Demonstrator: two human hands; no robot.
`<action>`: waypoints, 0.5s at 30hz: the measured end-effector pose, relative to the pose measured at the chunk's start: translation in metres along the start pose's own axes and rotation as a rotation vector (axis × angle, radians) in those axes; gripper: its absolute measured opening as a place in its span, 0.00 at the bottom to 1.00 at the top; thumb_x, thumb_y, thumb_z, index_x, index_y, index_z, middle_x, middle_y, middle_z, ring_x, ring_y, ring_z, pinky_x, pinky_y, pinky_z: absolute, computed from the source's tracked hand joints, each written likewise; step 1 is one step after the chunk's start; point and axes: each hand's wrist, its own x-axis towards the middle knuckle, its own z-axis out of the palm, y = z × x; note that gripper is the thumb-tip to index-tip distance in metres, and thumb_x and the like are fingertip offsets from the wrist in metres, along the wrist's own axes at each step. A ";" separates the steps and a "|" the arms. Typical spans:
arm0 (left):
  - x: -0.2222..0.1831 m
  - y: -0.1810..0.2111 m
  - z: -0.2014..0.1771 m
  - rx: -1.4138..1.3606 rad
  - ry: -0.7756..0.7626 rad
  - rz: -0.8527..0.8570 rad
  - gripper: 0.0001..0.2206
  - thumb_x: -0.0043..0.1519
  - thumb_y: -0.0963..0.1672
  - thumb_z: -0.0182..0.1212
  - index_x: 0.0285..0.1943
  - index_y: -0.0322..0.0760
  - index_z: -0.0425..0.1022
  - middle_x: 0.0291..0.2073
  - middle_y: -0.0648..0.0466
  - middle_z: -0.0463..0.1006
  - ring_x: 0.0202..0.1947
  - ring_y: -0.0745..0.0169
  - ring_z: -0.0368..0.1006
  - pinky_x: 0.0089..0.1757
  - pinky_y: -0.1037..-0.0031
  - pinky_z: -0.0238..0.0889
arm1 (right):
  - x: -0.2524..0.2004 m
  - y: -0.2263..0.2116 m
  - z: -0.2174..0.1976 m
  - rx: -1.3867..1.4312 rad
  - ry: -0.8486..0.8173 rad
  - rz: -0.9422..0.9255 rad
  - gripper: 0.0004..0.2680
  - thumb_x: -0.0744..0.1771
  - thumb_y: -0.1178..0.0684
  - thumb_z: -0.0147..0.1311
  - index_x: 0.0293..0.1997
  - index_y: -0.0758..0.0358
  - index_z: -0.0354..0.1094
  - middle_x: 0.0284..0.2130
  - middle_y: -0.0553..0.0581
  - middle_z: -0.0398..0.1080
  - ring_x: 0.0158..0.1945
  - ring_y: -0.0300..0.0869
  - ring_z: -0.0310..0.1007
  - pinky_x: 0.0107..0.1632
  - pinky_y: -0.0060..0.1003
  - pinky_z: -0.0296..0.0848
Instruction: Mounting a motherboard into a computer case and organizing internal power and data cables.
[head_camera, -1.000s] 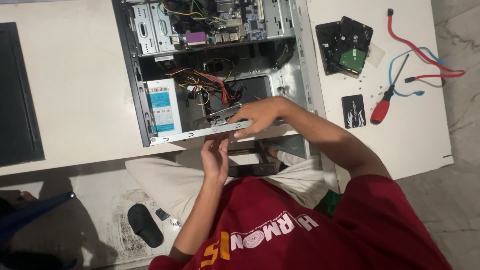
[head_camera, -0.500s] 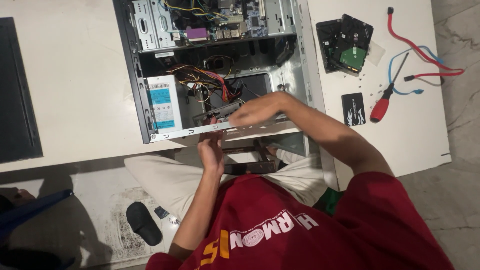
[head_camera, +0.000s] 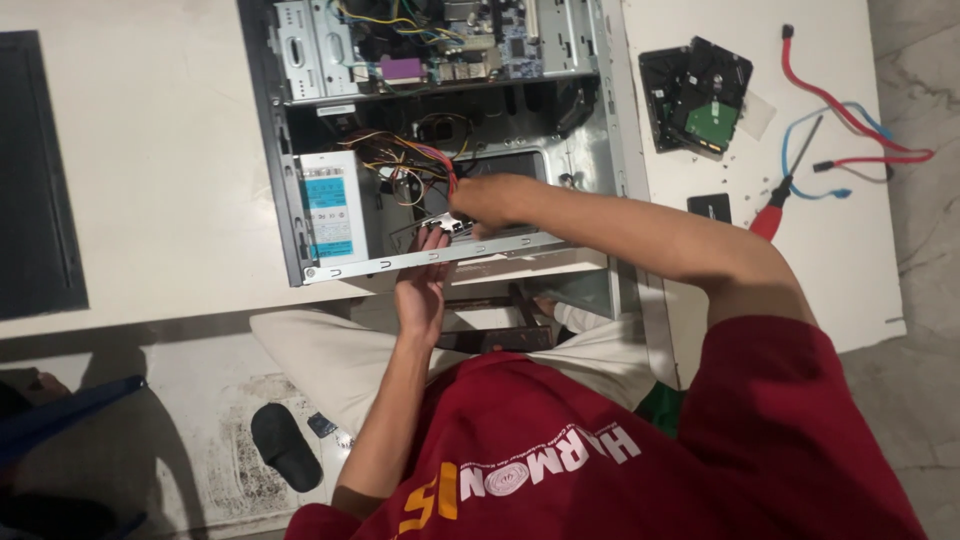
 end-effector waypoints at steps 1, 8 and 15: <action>0.001 0.001 0.000 -0.005 -0.006 -0.001 0.23 0.70 0.38 0.37 0.76 0.34 0.58 0.71 0.43 0.66 0.73 0.50 0.60 0.63 0.71 0.62 | 0.007 0.005 0.011 -0.036 0.050 -0.012 0.14 0.60 0.51 0.70 0.47 0.60 0.78 0.39 0.64 0.79 0.45 0.58 0.80 0.47 0.49 0.80; 0.007 -0.004 -0.009 -0.014 -0.035 -0.023 0.23 0.70 0.40 0.38 0.76 0.33 0.59 0.71 0.42 0.66 0.73 0.49 0.61 0.63 0.68 0.61 | 0.020 0.011 0.037 -0.270 0.190 0.019 0.17 0.55 0.48 0.76 0.37 0.67 0.78 0.32 0.66 0.78 0.38 0.58 0.81 0.37 0.52 0.82; 0.012 -0.005 -0.018 -0.010 -0.055 -0.047 0.23 0.69 0.42 0.41 0.74 0.32 0.60 0.70 0.42 0.67 0.72 0.50 0.62 0.63 0.67 0.62 | -0.014 -0.026 -0.015 -0.138 0.089 -0.033 0.18 0.59 0.52 0.72 0.48 0.72 0.73 0.39 0.73 0.77 0.46 0.64 0.79 0.46 0.57 0.80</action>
